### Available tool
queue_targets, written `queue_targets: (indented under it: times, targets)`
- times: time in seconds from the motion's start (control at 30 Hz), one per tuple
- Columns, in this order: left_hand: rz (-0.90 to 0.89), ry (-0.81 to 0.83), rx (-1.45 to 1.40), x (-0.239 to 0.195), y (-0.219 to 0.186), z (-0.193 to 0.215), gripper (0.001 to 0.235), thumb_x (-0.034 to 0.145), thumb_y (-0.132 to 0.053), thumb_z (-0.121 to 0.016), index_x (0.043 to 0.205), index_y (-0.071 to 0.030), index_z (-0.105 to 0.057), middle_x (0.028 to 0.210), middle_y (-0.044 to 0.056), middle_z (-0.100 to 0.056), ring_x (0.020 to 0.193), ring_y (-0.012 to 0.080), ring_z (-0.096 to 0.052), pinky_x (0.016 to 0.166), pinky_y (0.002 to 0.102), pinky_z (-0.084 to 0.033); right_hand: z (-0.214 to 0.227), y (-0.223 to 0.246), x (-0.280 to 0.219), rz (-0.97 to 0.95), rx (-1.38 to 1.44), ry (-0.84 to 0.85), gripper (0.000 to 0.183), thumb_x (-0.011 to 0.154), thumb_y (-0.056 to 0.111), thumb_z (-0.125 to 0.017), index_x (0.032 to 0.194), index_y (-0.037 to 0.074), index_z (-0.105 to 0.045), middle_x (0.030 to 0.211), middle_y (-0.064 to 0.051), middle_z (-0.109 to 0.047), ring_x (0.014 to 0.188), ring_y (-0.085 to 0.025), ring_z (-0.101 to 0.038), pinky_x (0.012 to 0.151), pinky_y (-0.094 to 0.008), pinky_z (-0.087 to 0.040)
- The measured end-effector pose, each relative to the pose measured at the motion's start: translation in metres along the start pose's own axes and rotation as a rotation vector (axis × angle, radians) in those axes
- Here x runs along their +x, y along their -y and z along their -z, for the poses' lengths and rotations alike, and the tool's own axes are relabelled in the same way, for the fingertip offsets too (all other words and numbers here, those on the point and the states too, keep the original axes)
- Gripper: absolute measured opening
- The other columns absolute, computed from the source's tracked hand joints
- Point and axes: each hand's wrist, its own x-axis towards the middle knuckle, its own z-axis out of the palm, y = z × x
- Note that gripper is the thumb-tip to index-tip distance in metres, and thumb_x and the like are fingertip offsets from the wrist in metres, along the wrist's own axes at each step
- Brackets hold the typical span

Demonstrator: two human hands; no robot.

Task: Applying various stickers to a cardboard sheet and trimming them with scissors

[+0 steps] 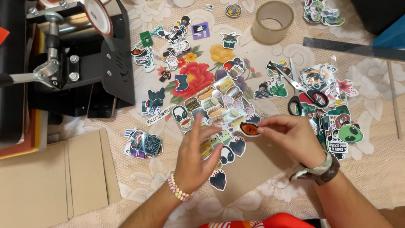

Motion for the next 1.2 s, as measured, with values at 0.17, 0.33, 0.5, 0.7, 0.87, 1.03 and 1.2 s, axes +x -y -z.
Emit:
queue_targets:
  times: [0.17,0.33,0.5,0.7,0.87,1.03,1.2]
  targets:
    - [-0.024,0.29,0.027,0.004,0.01,-0.021,0.084,0.09,-0.007,-0.069,0.154,0.007,-0.017,0.121,0.019,-0.07,0.12,0.0387,-0.06,0.1,0.052,-0.045,-0.002,-0.013,0.006,-0.106,-0.09,0.04,0.028,0.077,0.004,-0.08,0.105,0.005,-0.077,0.084,-0.01,-0.079,0.074,-0.013,-0.07,0.073,-0.027,-0.06]
    - [-0.071,0.384,0.057,0.007,0.017,-0.036,0.085,0.09,-0.006,-0.067,0.158,0.007,-0.017,0.12,0.021,-0.069,0.121,0.0378,-0.058,0.105,0.051,-0.04,0.0,-0.014,0.013,-0.185,-0.079,0.077,0.042,0.076,-0.004,-0.078,0.117,0.004,-0.071,0.084,-0.015,-0.077,0.071,-0.016,-0.069,0.074,-0.031,-0.061]
    - [-0.044,0.403,0.058,0.006,0.022,-0.039,0.085,0.09,-0.004,-0.066,0.158,0.006,-0.017,0.117,0.02,-0.069,0.122,0.0382,-0.057,0.105,0.051,-0.039,-0.004,-0.009,0.019,-0.138,-0.244,0.131,0.037,0.073,-0.001,-0.079,0.11,0.006,-0.076,0.08,-0.013,-0.08,0.071,-0.018,-0.074,0.076,-0.032,-0.061]
    - [-0.119,0.412,0.092,0.004,0.025,-0.04,0.081,0.093,-0.01,-0.065,0.157,0.006,-0.019,0.12,0.019,-0.069,0.126,0.0358,-0.056,0.108,0.049,-0.038,-0.008,-0.007,0.02,-0.04,-0.482,0.11,0.016,0.076,0.013,-0.079,0.091,0.019,-0.084,0.075,-0.004,-0.08,0.072,-0.022,-0.075,0.075,-0.035,-0.06]
    - [-0.187,0.445,0.134,0.002,0.029,-0.044,0.078,0.096,-0.018,-0.062,0.157,0.006,-0.021,0.123,0.017,-0.069,0.129,0.0327,-0.055,0.111,0.047,-0.037,-0.011,-0.009,0.018,-0.047,-0.498,0.095,0.015,0.076,0.015,-0.078,0.089,0.019,-0.084,0.07,0.0,-0.078,0.069,-0.018,-0.073,0.073,-0.033,-0.06]
    - [-0.231,0.47,0.176,-0.002,0.033,-0.048,0.08,0.098,-0.028,-0.06,0.158,0.005,-0.019,0.123,0.019,-0.069,0.13,0.0327,-0.055,0.112,0.048,-0.036,-0.015,-0.009,0.016,-0.046,-0.493,0.064,0.016,0.075,0.014,-0.08,0.089,0.019,-0.084,0.069,0.002,-0.078,0.067,-0.016,-0.073,0.071,-0.031,-0.059]
    - [-0.242,0.521,0.231,0.0,0.028,-0.044,0.083,0.098,-0.033,-0.059,0.158,0.007,-0.018,0.118,0.022,-0.071,0.131,0.0349,-0.055,0.115,0.049,-0.034,-0.018,-0.009,0.012,0.046,-0.593,0.012,0.033,0.071,0.028,-0.086,0.101,0.018,-0.074,0.083,-0.004,-0.069,0.078,-0.028,-0.071,0.078,-0.045,-0.057]
